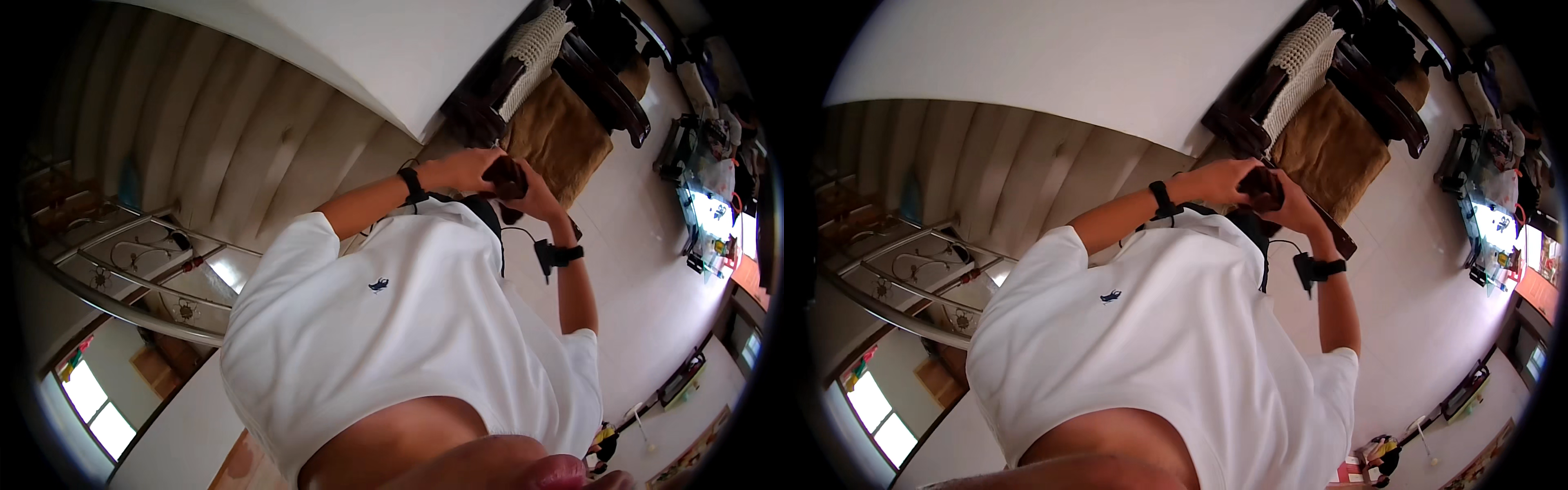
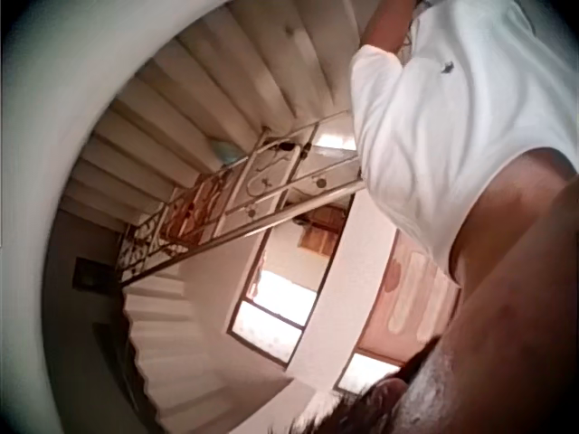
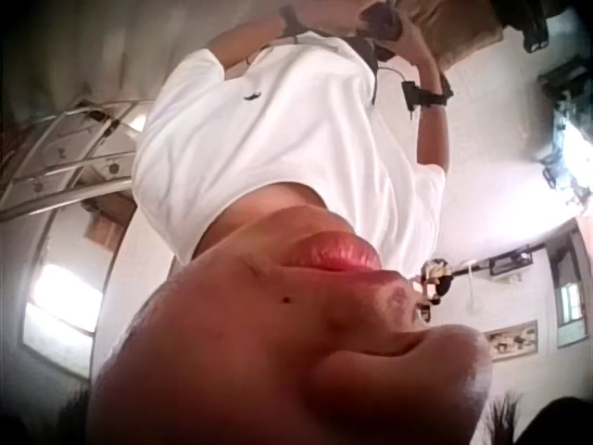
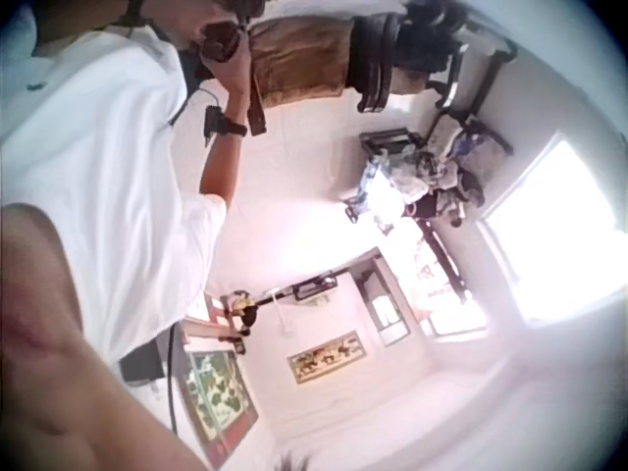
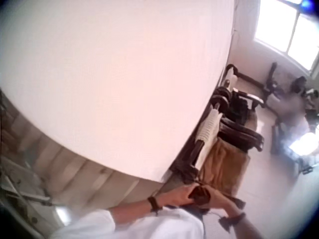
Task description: The person wipes a glass table, a wooden armchair, and a metal stair railing using a cloth.
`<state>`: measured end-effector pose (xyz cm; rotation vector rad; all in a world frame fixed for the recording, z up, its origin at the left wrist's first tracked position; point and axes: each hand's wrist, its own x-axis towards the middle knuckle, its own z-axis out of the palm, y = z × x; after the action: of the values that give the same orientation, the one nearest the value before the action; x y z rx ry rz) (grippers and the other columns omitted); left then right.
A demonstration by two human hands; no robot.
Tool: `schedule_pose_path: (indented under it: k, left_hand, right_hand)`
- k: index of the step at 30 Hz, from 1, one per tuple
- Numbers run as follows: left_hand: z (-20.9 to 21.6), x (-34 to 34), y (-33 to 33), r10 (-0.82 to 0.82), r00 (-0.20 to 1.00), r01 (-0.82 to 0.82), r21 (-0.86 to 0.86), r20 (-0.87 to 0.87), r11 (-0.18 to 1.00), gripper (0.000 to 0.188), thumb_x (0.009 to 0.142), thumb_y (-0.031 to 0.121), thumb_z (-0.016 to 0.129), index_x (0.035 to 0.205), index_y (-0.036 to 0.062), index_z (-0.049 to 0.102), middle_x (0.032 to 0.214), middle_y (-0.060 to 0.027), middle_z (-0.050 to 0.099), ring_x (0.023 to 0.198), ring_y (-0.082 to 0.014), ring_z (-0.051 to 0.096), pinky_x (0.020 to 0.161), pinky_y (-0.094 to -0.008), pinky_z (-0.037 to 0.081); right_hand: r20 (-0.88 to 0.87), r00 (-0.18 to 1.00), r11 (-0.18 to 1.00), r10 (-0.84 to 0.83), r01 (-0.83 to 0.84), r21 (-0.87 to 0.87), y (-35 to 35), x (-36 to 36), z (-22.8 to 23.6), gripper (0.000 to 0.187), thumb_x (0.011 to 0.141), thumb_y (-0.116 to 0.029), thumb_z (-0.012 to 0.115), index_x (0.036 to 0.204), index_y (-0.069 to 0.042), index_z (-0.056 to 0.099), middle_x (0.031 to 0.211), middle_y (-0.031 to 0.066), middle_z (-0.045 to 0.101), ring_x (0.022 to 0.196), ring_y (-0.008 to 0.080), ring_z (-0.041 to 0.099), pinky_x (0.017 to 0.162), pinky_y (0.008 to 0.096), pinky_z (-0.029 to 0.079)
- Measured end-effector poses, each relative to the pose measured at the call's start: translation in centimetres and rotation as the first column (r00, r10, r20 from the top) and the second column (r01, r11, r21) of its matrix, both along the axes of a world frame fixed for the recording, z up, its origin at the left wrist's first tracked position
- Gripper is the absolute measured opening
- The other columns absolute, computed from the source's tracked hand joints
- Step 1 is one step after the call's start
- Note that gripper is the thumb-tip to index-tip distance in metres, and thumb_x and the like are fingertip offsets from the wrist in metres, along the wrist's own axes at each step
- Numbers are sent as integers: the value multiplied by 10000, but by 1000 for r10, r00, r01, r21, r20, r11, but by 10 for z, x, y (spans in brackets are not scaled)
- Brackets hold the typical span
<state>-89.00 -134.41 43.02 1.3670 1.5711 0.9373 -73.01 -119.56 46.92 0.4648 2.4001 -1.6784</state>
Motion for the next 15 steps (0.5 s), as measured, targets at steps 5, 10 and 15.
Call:
schedule_pose_path:
  k: [5,10,15]
  left_hand:
    - [-31,-19,-1,368,922,-372,-11,-119,928,465,782,165,677,1192,37,501,1011,-223,654,975,-424,609,802,-450,516]
    - [-53,-16,11,665,744,-633,253,-61,732,477,785,21,607,1246,42,486,1083,-231,614,1019,-430,587,881,-471,485]
    - [-37,-30,25,674,699,-592,335,-239,733,655,755,-4,592,1368,35,362,1327,-290,379,1229,-475,403,1031,-488,381]
  right_hand:
    - [-213,916,927,-340,288,-240,-14,-15,-103,706,722,-40,771,1307,-77,378,1158,127,563,1067,224,579,916,333,466]
    - [-545,838,882,-15,268,388,13,-67,-123,549,669,-36,699,1197,-66,552,1262,171,543,1166,376,544,970,461,445]
    - [-428,901,781,72,216,586,19,-119,-91,539,655,-59,690,1179,-85,567,1241,146,538,1108,374,521,915,470,442]
